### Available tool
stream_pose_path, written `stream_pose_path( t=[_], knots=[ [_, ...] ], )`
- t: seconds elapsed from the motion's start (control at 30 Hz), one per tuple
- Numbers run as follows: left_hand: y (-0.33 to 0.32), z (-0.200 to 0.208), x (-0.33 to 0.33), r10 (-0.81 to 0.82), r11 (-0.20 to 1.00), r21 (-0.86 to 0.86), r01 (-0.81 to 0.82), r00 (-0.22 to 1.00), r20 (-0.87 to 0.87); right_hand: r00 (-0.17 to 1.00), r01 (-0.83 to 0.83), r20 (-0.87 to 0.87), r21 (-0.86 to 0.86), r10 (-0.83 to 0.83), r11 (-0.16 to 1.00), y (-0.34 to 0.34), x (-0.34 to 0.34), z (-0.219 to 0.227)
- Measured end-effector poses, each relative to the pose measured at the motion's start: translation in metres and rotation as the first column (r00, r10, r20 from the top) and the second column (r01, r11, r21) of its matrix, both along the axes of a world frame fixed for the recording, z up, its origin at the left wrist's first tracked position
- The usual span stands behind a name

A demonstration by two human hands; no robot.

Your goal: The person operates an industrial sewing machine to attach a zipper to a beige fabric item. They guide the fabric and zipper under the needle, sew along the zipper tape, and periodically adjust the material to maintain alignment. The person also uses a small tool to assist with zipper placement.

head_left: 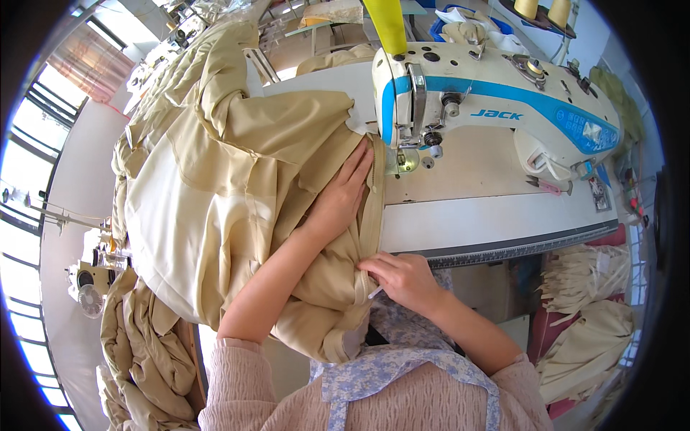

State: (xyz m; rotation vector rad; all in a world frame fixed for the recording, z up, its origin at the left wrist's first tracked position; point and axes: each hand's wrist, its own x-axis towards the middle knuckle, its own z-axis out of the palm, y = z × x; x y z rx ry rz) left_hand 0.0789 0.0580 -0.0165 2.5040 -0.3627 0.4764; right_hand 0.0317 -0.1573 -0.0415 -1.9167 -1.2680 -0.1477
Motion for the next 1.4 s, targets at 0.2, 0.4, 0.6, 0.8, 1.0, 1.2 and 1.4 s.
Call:
stream_pose_path(
  t=[0.2, 0.4, 0.6, 0.8, 1.0, 1.2, 1.4],
  knots=[
    [0.021, -0.023, 0.048, -0.159, 0.987, -0.042, 0.154, 0.978, -0.135, 0.999, -0.030, 0.012, -0.040, 0.030, 0.999, 0.001, -0.005, 0.007],
    [0.026, -0.015, 0.071, -0.198, 0.966, -0.207, 0.156, 0.959, -0.202, 0.996, -0.019, 0.083, -0.073, 0.025, 0.997, -0.003, -0.001, 0.012],
    [0.006, 0.021, -0.006, 0.211, 0.925, -0.268, -0.269, 0.951, -0.226, 0.998, 0.048, 0.027, 0.006, -0.048, 0.999, -0.003, -0.004, 0.007],
    [0.001, 0.009, -0.012, 0.109, 0.993, 0.073, -0.093, 0.960, -0.257, 0.998, 0.047, 0.041, 0.010, -0.047, 0.999, 0.000, -0.004, 0.006],
    [0.007, -0.006, -0.004, 0.094, 0.995, 0.038, -0.087, 0.966, -0.241, 0.999, 0.021, 0.028, 0.032, -0.022, 0.999, 0.002, -0.006, 0.006],
    [0.002, -0.006, -0.006, 0.087, 0.995, 0.053, -0.079, 0.983, -0.162, 0.999, 0.024, 0.022, 0.022, -0.024, 0.999, 0.001, -0.007, 0.005],
    [-0.005, 0.002, -0.007, 0.051, 0.998, 0.026, -0.049, 0.993, -0.110, 1.000, 0.028, -0.005, 0.011, -0.028, 1.000, -0.002, -0.007, 0.005]
  ],
)
